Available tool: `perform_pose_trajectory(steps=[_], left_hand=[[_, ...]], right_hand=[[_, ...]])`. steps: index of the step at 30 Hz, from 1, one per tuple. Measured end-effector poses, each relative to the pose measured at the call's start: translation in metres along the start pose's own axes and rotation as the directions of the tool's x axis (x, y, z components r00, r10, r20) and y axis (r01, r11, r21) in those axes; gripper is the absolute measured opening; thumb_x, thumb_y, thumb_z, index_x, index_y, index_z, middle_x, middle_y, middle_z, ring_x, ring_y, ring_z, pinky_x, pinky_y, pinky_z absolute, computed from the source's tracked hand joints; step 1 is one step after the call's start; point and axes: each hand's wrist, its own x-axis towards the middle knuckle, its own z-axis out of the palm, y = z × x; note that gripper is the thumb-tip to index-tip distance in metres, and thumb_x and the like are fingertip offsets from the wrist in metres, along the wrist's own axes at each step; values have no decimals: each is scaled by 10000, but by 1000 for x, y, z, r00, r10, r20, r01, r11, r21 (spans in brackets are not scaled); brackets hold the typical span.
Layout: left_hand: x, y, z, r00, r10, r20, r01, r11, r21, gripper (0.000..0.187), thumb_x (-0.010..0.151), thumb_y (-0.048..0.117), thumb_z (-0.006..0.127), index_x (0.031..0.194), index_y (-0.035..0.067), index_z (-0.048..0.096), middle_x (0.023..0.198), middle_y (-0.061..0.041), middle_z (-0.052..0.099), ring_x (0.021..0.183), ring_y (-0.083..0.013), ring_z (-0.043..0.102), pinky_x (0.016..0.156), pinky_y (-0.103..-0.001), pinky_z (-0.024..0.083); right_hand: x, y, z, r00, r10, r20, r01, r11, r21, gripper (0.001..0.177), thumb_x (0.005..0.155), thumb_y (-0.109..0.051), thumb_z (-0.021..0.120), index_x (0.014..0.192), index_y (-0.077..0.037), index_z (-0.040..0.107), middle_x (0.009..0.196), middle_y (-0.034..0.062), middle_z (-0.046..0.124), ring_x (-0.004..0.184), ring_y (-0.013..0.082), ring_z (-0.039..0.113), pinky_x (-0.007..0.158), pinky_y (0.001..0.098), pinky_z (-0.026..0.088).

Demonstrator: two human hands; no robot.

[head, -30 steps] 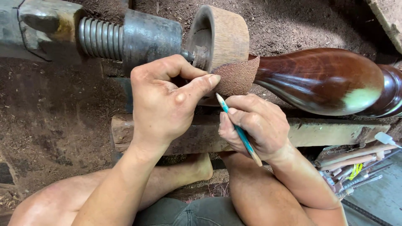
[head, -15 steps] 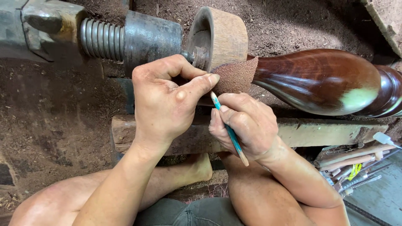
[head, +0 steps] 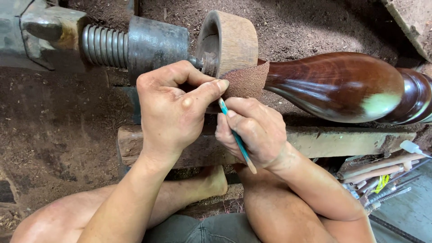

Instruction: The recorder is sanding a piece of wood on a lathe and marking it with a pencil.

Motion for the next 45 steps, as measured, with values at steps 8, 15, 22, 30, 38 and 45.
perform_pose_trajectory(steps=[8,15,22,30,38,45], left_hand=[[0,1,0,1000,3,15,-2,1000,-2,70,894,48,787,863,-14,775,761,-40,746,684,-41,641,612,-202,504],[-1,2,1,999,-33,-4,33,999,-6,64,882,33,796,851,-16,768,749,-35,733,670,-36,619,599,-200,483],[-2,1,1,1000,5,-9,-5,1000,-17,65,900,24,794,860,-17,763,768,-30,733,685,-41,630,615,-199,489],[7,10,-1,1000,-22,-21,24,998,67,92,858,63,787,800,-4,762,691,-27,712,607,-39,586,549,-212,449],[12,5,-2,1000,4,-13,-3,993,122,94,784,65,785,727,4,741,627,-36,700,558,-43,584,520,-230,458],[13,6,-1,1000,13,-8,-12,990,138,108,769,69,788,705,6,729,617,-40,698,557,-44,588,523,-236,476]], right_hand=[[-2,-1,-1,1000,18,-8,-18,1000,24,232,936,39,767,990,-9,547,1000,178,682,774,293,709,659,361,574],[0,0,-1,1000,19,-3,-19,999,37,231,944,42,761,1011,-17,548,1004,177,678,779,286,706,665,368,576],[-3,1,2,1000,3,-16,-3,999,43,235,946,53,757,1025,-6,544,1011,182,671,756,285,684,640,379,562],[-2,0,1,1000,-1,2,1,999,51,240,953,60,753,1030,-10,536,1018,183,670,775,288,692,661,381,570],[-7,-2,8,1000,30,3,-30,999,-14,240,985,8,760,1042,-21,529,1045,171,678,806,293,710,686,384,579],[-4,-4,8,999,45,-28,-47,998,-46,256,984,13,767,1044,-39,523,1006,166,693,782,283,706,651,361,571]])
